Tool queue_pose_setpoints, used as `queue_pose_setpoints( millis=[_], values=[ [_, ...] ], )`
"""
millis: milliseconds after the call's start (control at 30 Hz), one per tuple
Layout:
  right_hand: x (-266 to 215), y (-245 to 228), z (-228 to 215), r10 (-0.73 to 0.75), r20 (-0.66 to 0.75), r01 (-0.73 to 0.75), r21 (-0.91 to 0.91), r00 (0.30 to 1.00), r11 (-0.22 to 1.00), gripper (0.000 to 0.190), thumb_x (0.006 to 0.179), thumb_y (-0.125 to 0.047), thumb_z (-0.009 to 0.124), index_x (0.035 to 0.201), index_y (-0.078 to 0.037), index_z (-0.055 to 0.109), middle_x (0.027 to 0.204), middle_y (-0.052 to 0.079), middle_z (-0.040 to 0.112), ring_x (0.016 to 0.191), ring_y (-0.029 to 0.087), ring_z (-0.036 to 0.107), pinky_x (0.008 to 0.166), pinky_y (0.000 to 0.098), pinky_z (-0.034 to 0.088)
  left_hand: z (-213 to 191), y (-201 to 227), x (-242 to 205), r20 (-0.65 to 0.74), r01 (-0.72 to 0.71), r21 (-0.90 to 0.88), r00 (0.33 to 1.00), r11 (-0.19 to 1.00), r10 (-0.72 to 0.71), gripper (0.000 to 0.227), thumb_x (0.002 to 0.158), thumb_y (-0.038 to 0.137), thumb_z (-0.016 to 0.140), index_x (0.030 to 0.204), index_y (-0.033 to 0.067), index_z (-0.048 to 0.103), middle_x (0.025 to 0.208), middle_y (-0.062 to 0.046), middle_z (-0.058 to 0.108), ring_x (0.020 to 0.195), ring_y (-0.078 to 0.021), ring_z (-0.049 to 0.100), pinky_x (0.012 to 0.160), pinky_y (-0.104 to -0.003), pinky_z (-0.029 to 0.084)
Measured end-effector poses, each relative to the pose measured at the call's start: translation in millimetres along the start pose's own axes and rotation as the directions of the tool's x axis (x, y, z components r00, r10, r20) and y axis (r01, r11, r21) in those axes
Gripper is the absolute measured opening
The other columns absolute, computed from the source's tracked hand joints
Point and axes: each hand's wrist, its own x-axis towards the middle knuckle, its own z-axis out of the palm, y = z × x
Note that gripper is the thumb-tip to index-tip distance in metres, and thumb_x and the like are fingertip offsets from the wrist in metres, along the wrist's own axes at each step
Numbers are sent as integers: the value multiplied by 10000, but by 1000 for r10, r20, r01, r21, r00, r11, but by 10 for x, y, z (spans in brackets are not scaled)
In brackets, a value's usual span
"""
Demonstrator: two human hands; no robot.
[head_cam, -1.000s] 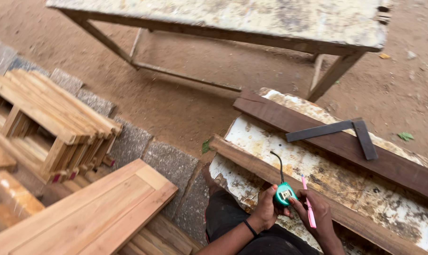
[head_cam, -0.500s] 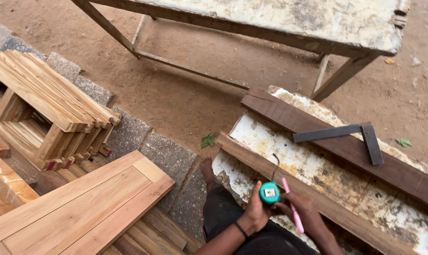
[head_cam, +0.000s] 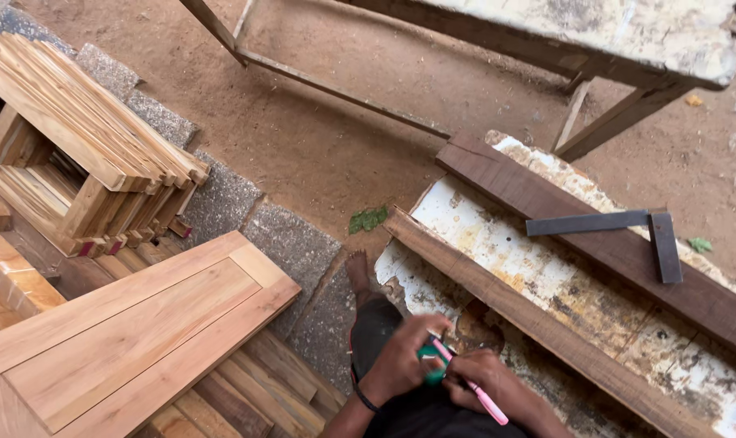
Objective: The person measures several pieces of lumber using a tape measure and marks cutting lines with a pencil and a try square.
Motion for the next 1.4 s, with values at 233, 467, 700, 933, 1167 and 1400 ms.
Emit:
queue_pose_setpoints(
  millis=[233, 467, 700, 933, 1167, 1400],
  values=[
    [-147, -40, 2, 112, 38, -112, 8, 993, 994, 277, 838, -237, 772, 740, -46, 597, 602, 96, 590, 566, 257, 636, 554, 418, 502, 5, 242, 54, 267, 83, -61, 961, 995, -64, 977, 838, 777, 685, 1459, 43, 511, 1209, -173, 721, 1103, -307, 736, 922, -421, 595],
    [-839, 107, -242, 339, -90, -348, -110, 936, 931, 128, 837, -160, 734, 719, -117, 707, 710, 41, 741, 683, 188, 737, 681, 364, 617, 115, 202, -46, 159, 340, 185, 916, 922, -369, 1121, 740, 740, 705, 1521, 21, 343, 1443, -162, 577, 899, -288, 751, 781, -425, 615],
    [-1739, 62, -476, 432, -244, -463, -85, 868, 882, 110, 776, -174, 846, 848, -117, 785, 802, 41, 791, 741, 189, 760, 668, 375, 637, -33, 6, -50, 482, 78, 286, 849, 955, -214, 270, 965, 333, 632, 990, 102, 770, 1067, -32, 746, 1082, -243, 627, 917, -450, 436],
    [-1635, 15, -110, 332, -513, -544, -343, 792, 766, 202, 767, -248, 823, 927, -125, 823, 782, 78, 793, 709, 234, 750, 643, 407, 613, 27, -43, 515, 598, -39, 555, 713, 831, -367, 235, 968, 353, 646, 1027, 171, 783, 969, 6, 745, 961, -218, 615, 847, -433, 394],
    [-1824, 223, -367, 268, -622, -619, -458, 736, 638, 80, 805, -224, 775, 850, -164, 803, 700, 9, 750, 675, 202, 691, 693, 439, 553, 309, 43, 1190, 615, -371, 629, 775, 683, -144, 178, 899, 301, 709, 895, 151, 804, 903, -26, 766, 910, -247, 651, 822, -478, 417],
    [-3234, 579, -867, 617, -768, -906, 123, 173, 406, 192, 846, -261, 774, 1011, -172, 817, 906, 74, 792, 805, 176, 756, 742, 331, 640, 241, -127, 1682, 483, -237, 728, 843, 644, -235, 251, 907, 408, 717, 939, 176, 810, 859, -30, 784, 760, -186, 707, 885, -408, 542]
  ],
)
